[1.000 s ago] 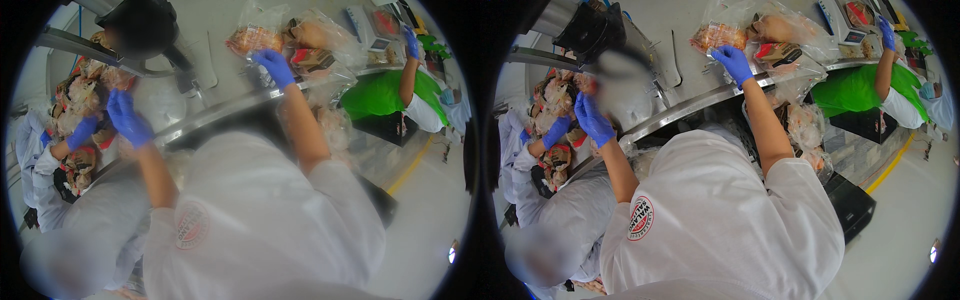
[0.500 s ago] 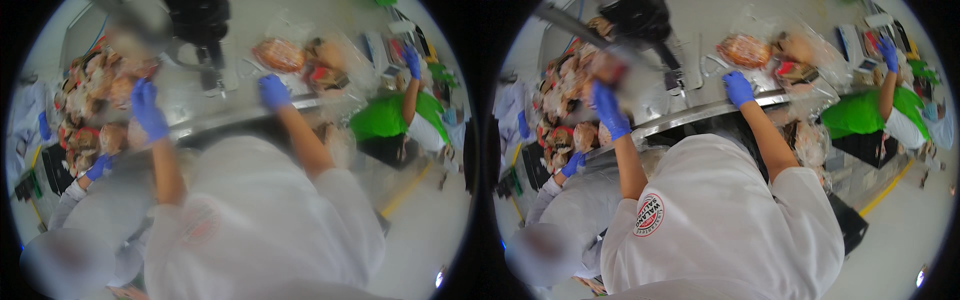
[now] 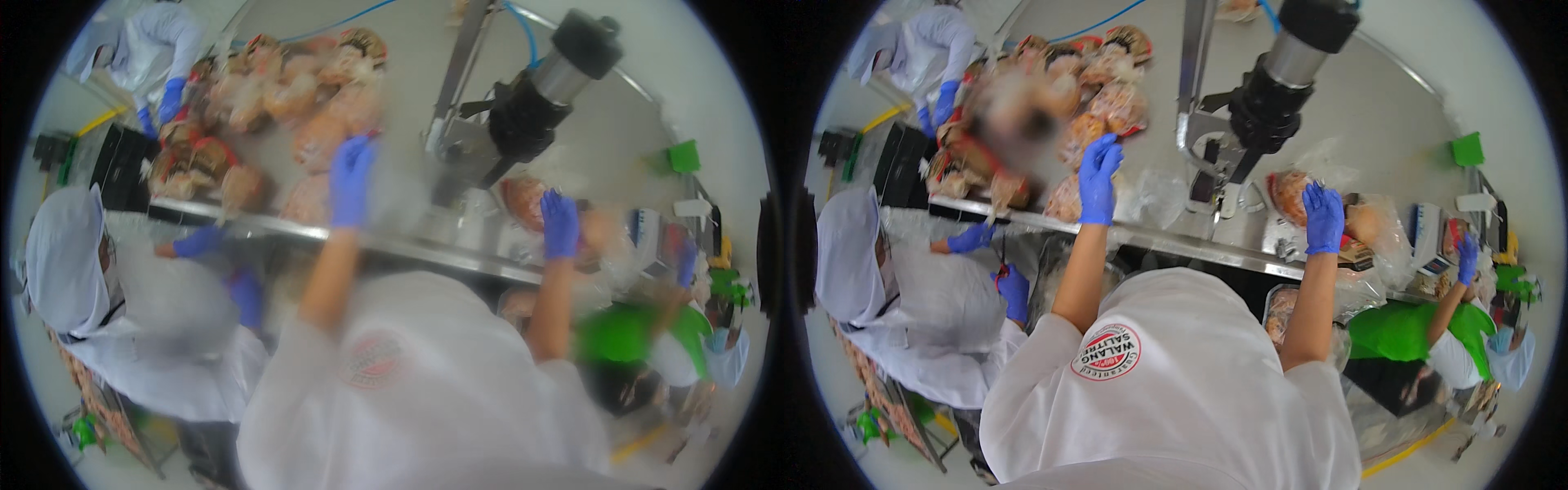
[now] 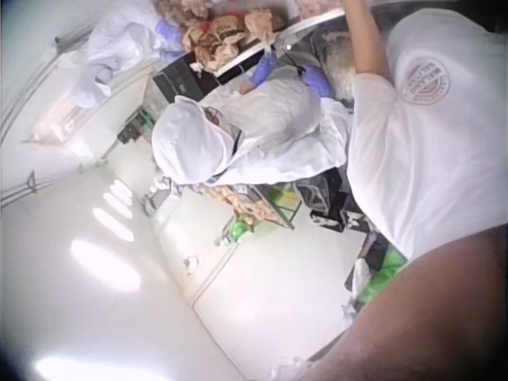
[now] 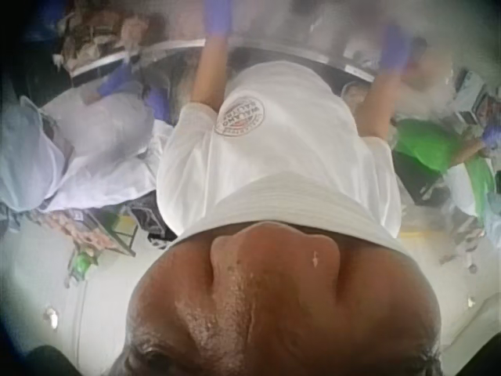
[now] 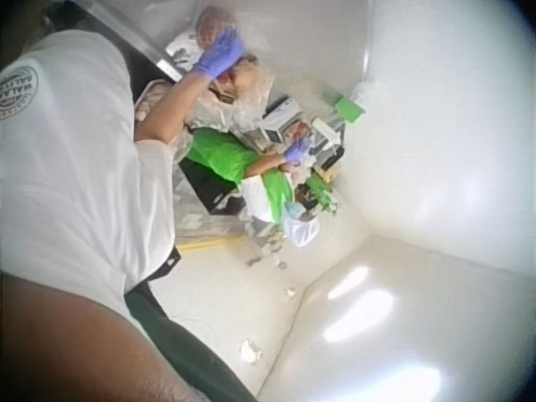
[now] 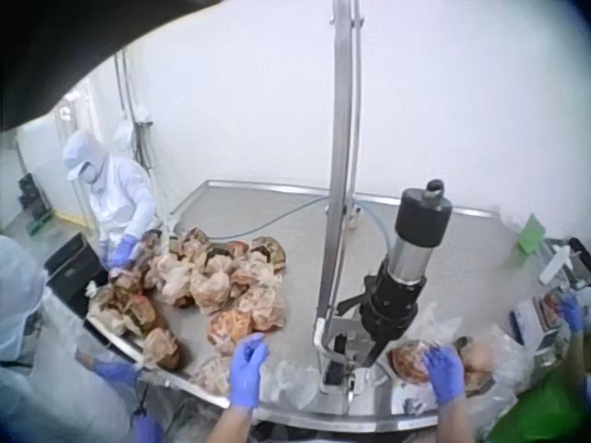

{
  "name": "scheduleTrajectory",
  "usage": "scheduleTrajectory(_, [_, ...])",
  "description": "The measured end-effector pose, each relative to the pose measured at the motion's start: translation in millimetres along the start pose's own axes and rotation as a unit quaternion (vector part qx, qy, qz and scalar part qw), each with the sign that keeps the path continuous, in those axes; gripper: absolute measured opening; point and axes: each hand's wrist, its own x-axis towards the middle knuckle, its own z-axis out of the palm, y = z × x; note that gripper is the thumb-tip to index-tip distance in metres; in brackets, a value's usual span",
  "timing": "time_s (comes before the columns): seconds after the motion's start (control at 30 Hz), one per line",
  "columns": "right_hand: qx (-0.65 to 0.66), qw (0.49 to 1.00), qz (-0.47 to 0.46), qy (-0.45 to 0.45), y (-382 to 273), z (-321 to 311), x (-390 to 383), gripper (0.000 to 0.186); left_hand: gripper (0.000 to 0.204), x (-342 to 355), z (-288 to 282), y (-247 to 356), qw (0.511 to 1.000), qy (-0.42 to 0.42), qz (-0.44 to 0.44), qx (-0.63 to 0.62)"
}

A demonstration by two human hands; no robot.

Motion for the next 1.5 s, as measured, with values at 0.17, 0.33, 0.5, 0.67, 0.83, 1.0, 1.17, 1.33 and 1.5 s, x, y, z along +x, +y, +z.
scheduleTrajectory(0.17, [-0.039,0.987,-0.139,-0.076,-83.4,114.9,-14.8,0.021,0.029,-7.4,41.7,71.9,0.993,-0.084,0.079,-0.036])
scheduleTrajectory(0.33, [-0.131,0.968,-0.141,-0.163,-134.5,203.1,-55.4,0.017,0.033,-45.6,118.9,147.9,0.931,-0.35,-0.024,-0.096])
scheduleTrajectory(0.5, [-0.308,0.915,-0.186,-0.183,-134.4,237.7,-86.5,0.017,0.034,-55.4,175.4,155.8,0.862,-0.416,-0.184,-0.225])
scheduleTrajectory(0.67, [-0.333,0.896,-0.202,-0.213,-135.9,252.8,-100.3,0.019,0.028,-44.8,196.7,147.2,0.883,-0.379,-0.159,-0.227])
scheduleTrajectory(0.83, [-0.308,0.904,-0.212,-0.205,-152.7,247.3,-97.7,0.027,0.027,-41.8,208.6,165.4,0.906,-0.352,-0.148,-0.181])
scheduleTrajectory(1.0, [-0.366,0.891,-0.198,-0.185,-167.5,265.6,-108.8,0.025,0.026,-32.0,210.4,180.7,0.929,-0.341,-0.06,-0.131])
scheduleTrajectory(1.17, [-0.479,0.812,-0.289,-0.165,-169.7,299.2,-117.7,0.024,0.027,-22.1,197.5,214.7,0.938,-0.339,-0.018,-0.065])
scheduleTrajectory(1.33, [-0.519,0.708,-0.454,-0.152,-210.5,359.4,-110.1,0.027,0.032,2.6,210.1,298.4,0.93,-0.285,0.232,0.025])
scheduleTrajectory(1.5, [-0.392,0.681,-0.587,-0.195,-265.3,439.9,-77.9,0.023,0.032,58.9,221.8,384.9,0.868,-0.226,0.443,0.0])
